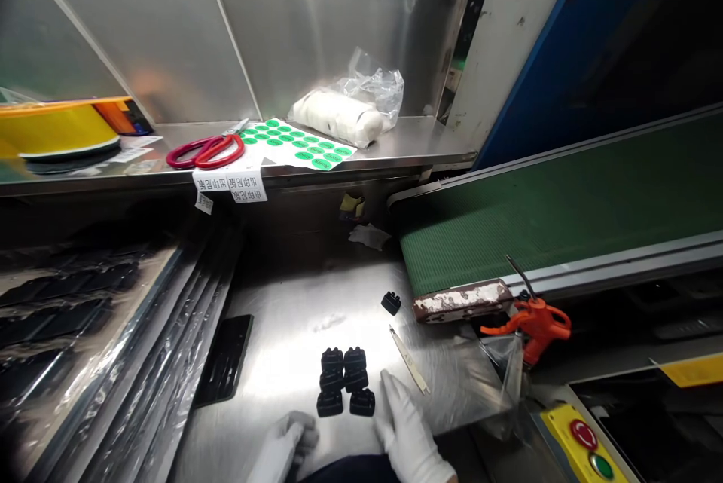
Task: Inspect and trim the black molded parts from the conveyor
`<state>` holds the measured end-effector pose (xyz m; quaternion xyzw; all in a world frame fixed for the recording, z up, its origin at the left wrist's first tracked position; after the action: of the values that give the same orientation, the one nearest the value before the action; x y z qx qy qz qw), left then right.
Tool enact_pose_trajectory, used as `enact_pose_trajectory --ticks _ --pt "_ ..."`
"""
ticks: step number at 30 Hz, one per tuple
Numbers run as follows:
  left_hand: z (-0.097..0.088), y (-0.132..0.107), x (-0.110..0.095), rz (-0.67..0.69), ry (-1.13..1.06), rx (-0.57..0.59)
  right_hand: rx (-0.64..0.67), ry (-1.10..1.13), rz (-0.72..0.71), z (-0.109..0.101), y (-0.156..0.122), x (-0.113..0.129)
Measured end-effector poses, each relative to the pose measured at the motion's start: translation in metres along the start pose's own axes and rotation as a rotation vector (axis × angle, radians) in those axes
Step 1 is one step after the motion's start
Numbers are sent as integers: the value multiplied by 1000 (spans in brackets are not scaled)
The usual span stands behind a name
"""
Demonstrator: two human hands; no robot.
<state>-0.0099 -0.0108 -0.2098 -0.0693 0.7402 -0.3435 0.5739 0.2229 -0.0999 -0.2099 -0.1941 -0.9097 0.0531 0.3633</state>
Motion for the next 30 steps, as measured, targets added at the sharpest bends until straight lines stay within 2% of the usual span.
enact_pose_trajectory --ticks 3,5,7,12,18,25,30 --pt "-8 -2 -1 227 290 -115 80 -78 -48 21 0 -3" --pt "-4 5 -4 363 443 -136 88 -121 -70 30 11 -3" --pt "3 18 -9 432 553 -125 93 -149 -80 34 26 1" --pt "15 41 -22 530 684 -92 134 -184 -107 32 57 13" --pt "28 39 -31 618 745 -190 175 -179 -190 23 78 17" --pt "31 45 -28 600 864 -253 192 -154 -264 25 89 7" --pt "31 51 -23 623 916 -265 166 -133 -230 26 84 0"
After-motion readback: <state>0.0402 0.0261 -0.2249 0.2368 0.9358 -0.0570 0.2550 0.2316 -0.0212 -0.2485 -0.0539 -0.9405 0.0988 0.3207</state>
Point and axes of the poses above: each hand's wrist, its own y-axis towards the middle knuckle, its own z-axis out of the palm, x = y × z, the point moved 2 cm from there along y, towards the middle knuckle, and after that the axes turned 5 degrees about z, right-handed, at the moved point
